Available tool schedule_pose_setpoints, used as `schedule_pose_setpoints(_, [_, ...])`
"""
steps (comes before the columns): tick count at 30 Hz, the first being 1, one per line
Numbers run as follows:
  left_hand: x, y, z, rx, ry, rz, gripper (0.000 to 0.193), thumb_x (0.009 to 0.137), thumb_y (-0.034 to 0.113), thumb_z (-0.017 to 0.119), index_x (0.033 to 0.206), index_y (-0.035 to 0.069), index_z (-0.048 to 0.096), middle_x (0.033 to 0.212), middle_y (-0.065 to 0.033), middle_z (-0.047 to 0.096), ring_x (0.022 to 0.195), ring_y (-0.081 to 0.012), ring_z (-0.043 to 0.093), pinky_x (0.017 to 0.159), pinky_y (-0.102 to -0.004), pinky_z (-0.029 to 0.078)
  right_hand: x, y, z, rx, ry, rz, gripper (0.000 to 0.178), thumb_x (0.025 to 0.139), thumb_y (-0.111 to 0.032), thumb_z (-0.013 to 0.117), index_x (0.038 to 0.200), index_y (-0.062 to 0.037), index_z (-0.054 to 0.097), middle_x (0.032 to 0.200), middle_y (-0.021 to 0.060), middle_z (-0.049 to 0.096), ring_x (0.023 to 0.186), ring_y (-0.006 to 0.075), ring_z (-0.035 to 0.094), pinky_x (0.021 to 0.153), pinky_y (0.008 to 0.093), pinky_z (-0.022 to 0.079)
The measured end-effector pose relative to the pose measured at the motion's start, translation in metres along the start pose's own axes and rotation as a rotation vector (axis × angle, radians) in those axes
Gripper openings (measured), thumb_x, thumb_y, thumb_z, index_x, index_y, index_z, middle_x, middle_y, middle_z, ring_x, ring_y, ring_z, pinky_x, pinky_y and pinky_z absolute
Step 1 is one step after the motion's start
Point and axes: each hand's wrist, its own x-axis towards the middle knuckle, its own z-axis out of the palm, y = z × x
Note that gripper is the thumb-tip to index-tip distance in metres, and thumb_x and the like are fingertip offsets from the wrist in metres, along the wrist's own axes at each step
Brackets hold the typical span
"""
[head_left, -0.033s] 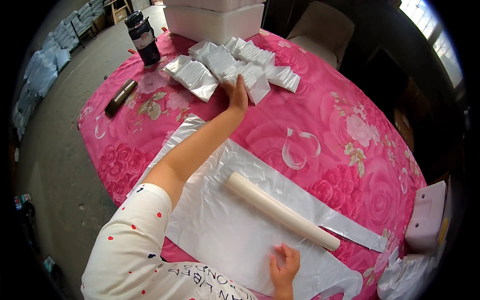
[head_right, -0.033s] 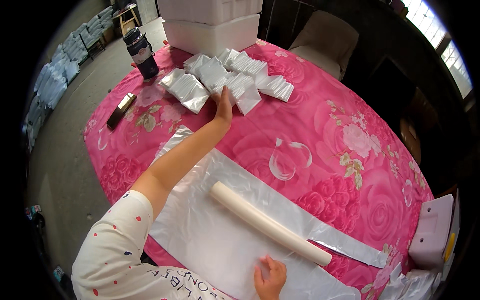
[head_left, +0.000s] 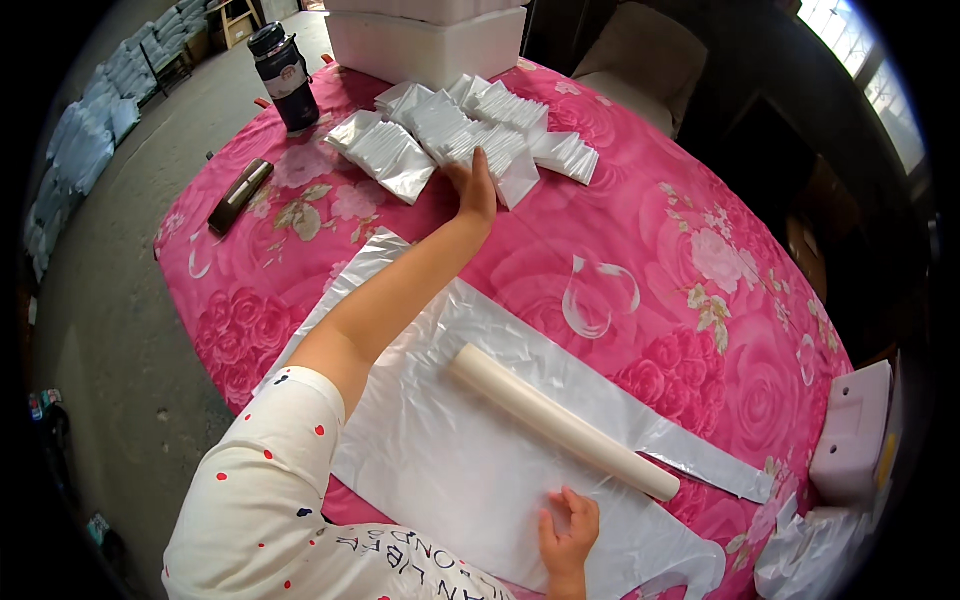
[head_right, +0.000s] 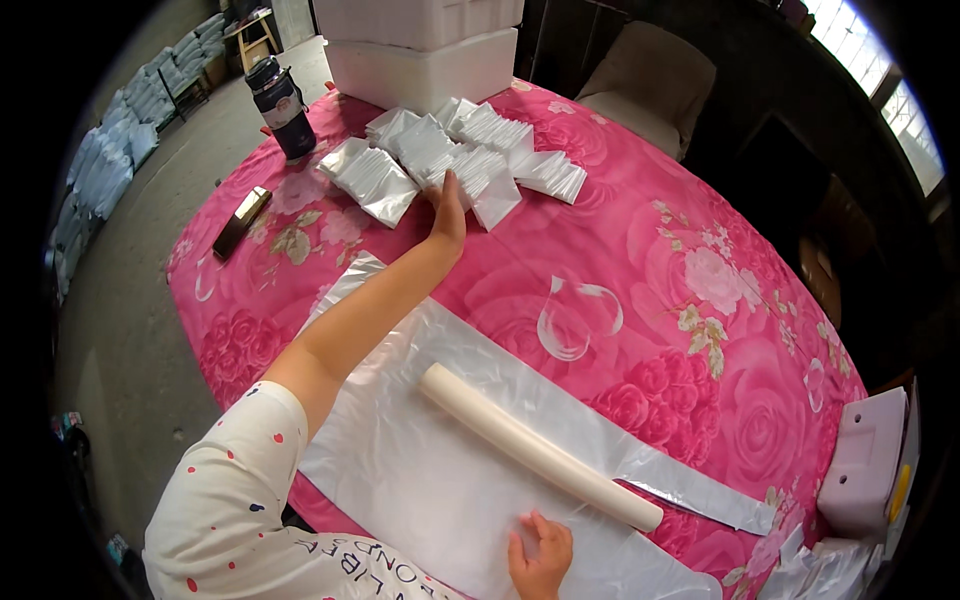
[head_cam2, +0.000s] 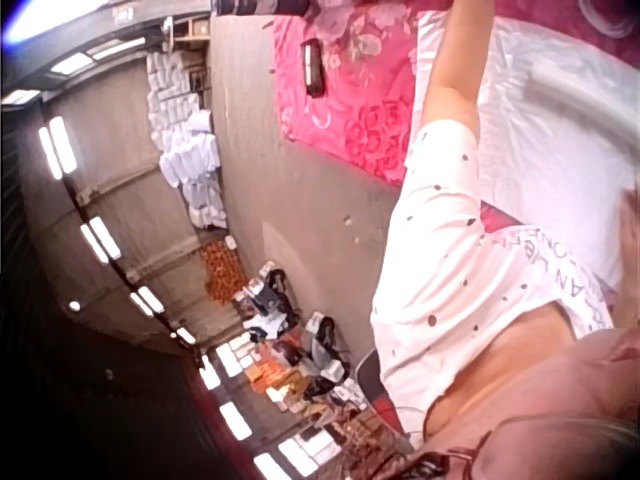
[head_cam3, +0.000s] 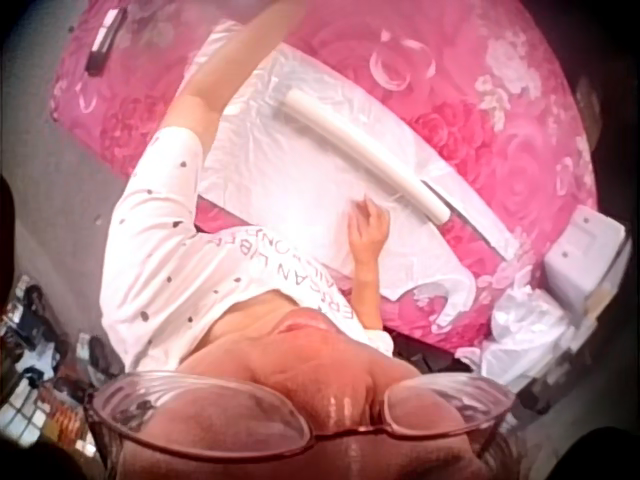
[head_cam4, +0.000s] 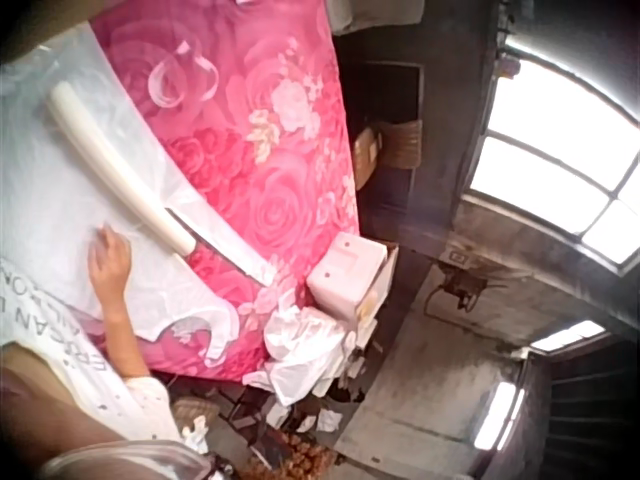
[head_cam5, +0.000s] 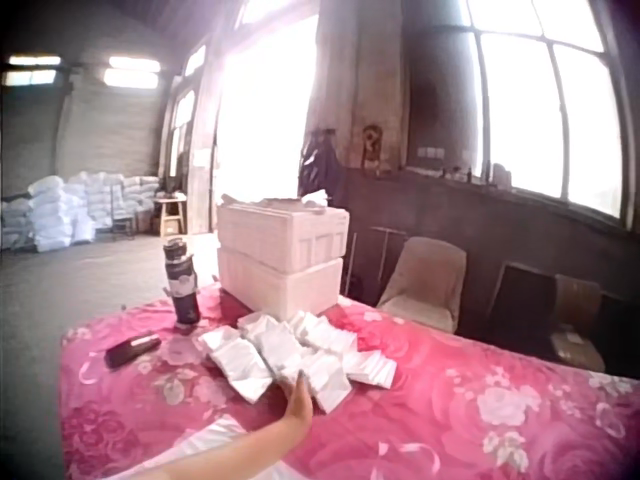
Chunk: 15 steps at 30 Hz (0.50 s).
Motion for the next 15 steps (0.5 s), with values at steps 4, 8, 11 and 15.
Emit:
schedule_pose_setpoints(4, [-0.006, 0.002, 0.011, -0.096, 0.007, -0.007, 0.094, 0.091, 0.052, 0.036, 0.133, -0.015, -0.013, 0.144, -0.0275, -0.019, 0.137, -0.0307, -0.017, 0.111, -0.0367, -0.009, -0.001, 0.001, -0.001, -0.002, 0.005, 0.009, 0.04, 0.067, -0.004, 0.067, 0.106, -0.0034, 0.057, 0.087, 0.0068, 0.065, 0.083, 0.0241, 0.055, 0.077, 0.0333, 0.044])
schedule_pose_setpoints(8, [-0.004, 0.0, -0.001, -0.075, -0.031, 0.005, 0.093, 0.091, 0.054, 0.033, 0.134, -0.015, -0.013, 0.144, -0.0272, -0.018, 0.137, -0.0307, -0.017, 0.111, -0.037, -0.008, -0.002, 0.0, 0.0, 0.015, 0.007, 0.015, 0.04, 0.067, -0.004, 0.066, 0.106, -0.0036, 0.058, 0.088, 0.0068, 0.065, 0.083, 0.0241, 0.055, 0.077, 0.0337, 0.044])
schedule_pose_setpoints(11, [-0.035, 0.024, -0.013, 0.036, -0.071, -0.01, 0.093, 0.091, 0.055, 0.033, 0.135, -0.015, -0.01, 0.145, -0.0277, -0.016, 0.137, -0.0315, -0.016, 0.111, -0.0378, -0.007, -0.003, 0.002, -0.002, 0.004, 0.006, -0.001, 0.041, 0.067, -0.004, 0.067, 0.107, -0.0039, 0.058, 0.088, 0.0067, 0.065, 0.083, 0.0247, 0.056, 0.077, 0.0342, 0.045])
schedule_pose_setpoints(15, [-0.061, 0.037, -0.05, 0.233, -0.196, 0.03, 0.086, 0.091, 0.054, 0.033, 0.139, -0.01, 0.003, 0.148, -0.024, -0.011, 0.138, -0.0321, -0.011, 0.111, -0.0393, -0.001, -0.006, 0.01, 0.0, 0.019, 0.005, -0.024, 0.04, 0.068, -0.005, 0.067, 0.107, -0.004, 0.058, 0.089, 0.0073, 0.065, 0.081, 0.0263, 0.058, 0.075, 0.035, 0.046])
